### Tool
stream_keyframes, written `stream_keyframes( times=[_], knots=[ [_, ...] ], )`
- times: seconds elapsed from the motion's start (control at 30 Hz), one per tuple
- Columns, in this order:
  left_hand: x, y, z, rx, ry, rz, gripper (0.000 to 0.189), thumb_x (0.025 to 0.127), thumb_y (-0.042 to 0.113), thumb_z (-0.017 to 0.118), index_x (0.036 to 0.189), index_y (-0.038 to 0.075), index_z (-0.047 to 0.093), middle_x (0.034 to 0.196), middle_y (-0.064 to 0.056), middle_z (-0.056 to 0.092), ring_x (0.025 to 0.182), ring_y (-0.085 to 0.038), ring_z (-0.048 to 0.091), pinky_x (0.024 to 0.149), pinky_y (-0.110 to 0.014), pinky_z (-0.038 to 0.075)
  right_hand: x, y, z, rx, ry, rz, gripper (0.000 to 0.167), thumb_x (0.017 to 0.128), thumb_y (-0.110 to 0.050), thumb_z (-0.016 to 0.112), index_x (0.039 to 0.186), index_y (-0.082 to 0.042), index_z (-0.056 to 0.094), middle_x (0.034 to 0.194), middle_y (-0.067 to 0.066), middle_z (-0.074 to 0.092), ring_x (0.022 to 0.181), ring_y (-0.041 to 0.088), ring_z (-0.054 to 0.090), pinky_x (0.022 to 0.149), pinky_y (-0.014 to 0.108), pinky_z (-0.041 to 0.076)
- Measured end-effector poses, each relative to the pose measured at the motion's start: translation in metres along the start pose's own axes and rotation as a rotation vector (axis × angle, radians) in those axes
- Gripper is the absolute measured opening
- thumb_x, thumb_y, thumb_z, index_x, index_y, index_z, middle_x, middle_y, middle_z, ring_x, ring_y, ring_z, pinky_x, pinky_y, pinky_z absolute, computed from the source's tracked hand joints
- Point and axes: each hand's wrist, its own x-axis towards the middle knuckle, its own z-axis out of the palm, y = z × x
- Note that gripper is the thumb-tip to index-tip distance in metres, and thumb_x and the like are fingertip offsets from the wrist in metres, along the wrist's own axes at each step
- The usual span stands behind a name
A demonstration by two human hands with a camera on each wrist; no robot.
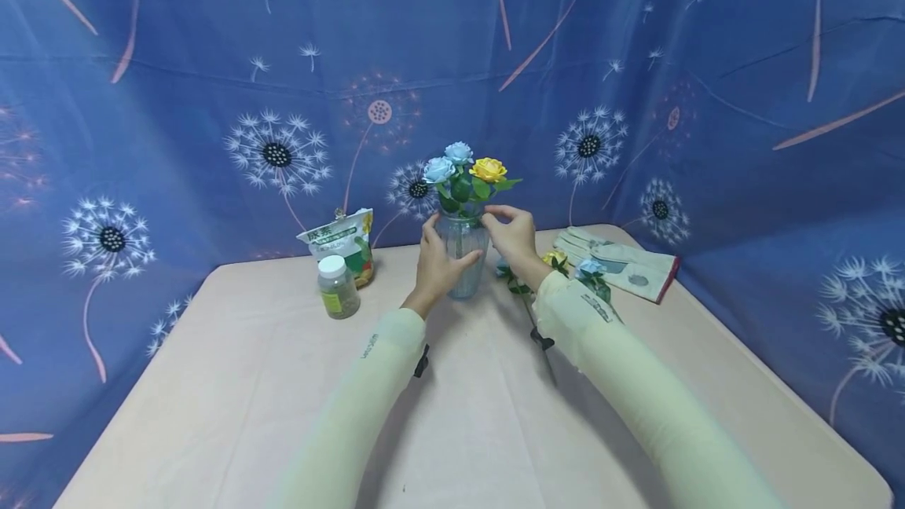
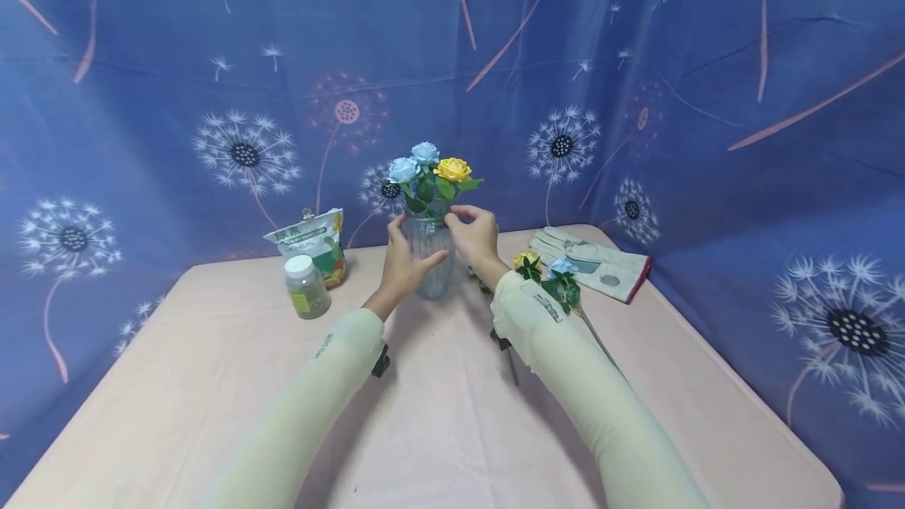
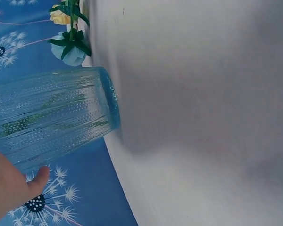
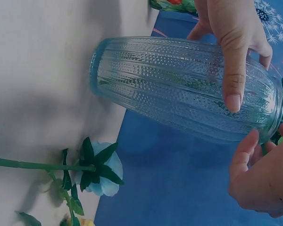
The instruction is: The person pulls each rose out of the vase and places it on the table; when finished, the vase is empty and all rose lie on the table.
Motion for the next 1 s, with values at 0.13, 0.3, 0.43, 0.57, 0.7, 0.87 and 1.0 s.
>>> stream_keyframes(
  times=[0.13,0.3,0.43,0.57,0.7,0.87,1.0],
  knots=[
    [0.000,0.000,0.000,-0.002,-0.006,0.000,0.107,0.079,0.050,0.081,0.154,0.014,0.013,0.153,-0.020,0.030,0.137,-0.038,0.039,0.108,-0.053,0.039,0.002,-0.002,0.000,0.027,0.012,-0.039,0.032,0.097,-0.027,0.060,0.123,-0.011,0.070,0.127,0.007,0.065,0.067,0.021,0.061,0.057,0.029,0.052],
    [0.000,0.001,-0.001,0.018,-0.013,-0.023,0.107,0.080,0.051,0.079,0.154,0.016,0.012,0.154,-0.020,0.029,0.137,-0.038,0.039,0.107,-0.054,0.040,0.009,-0.008,0.005,0.017,0.009,-0.020,0.033,0.094,-0.030,0.068,0.120,-0.010,0.072,0.131,0.006,0.063,0.103,0.027,0.064,0.080,0.038,0.055],
    [0.001,0.001,-0.002,0.030,-0.023,-0.023,0.107,0.080,0.052,0.079,0.155,0.016,0.011,0.154,-0.021,0.029,0.137,-0.039,0.039,0.107,-0.054,0.040,0.012,-0.011,0.010,0.014,0.035,0.046,0.033,0.092,-0.028,0.072,0.118,-0.008,0.072,0.131,0.007,0.061,0.118,0.024,0.058,0.092,0.041,0.053],
    [0.001,0.001,-0.001,0.025,-0.017,-0.017,0.107,0.080,0.051,0.080,0.155,0.013,0.013,0.153,-0.022,0.030,0.136,-0.039,0.040,0.107,-0.054,0.040,0.014,-0.014,0.013,0.039,0.066,0.115,0.032,0.091,-0.028,0.074,0.115,-0.007,0.072,0.122,0.009,0.065,0.107,0.024,0.062,0.086,0.041,0.055],
    [0.000,0.000,-0.001,0.016,-0.009,-0.018,0.108,0.079,0.050,0.081,0.154,0.011,0.015,0.153,-0.022,0.030,0.136,-0.040,0.040,0.107,-0.055,0.040,0.019,-0.017,0.015,0.074,0.056,0.205,0.032,0.090,-0.029,0.073,0.113,-0.007,0.071,0.116,0.009,0.065,0.099,0.025,0.063,0.084,0.042,0.056],
    [-0.001,-0.001,0.001,0.021,-0.010,-0.018,0.109,0.078,0.051,0.081,0.154,0.010,0.015,0.151,-0.024,0.031,0.135,-0.041,0.041,0.105,-0.056,0.041,0.027,-0.015,0.017,0.067,0.045,0.301,0.033,0.088,-0.032,0.075,0.114,-0.011,0.070,0.119,0.007,0.063,0.104,0.023,0.061,0.084,0.043,0.055],
    [0.000,-0.003,0.002,0.024,-0.007,-0.022,0.109,0.077,0.052,0.081,0.154,0.013,0.015,0.151,-0.024,0.031,0.135,-0.041,0.041,0.105,-0.056,0.041,0.033,-0.014,0.020,0.053,0.059,0.320,0.031,0.087,-0.030,0.077,0.112,-0.012,0.072,0.117,0.006,0.066,0.102,0.021,0.061,0.078,0.040,0.055]
  ],
)
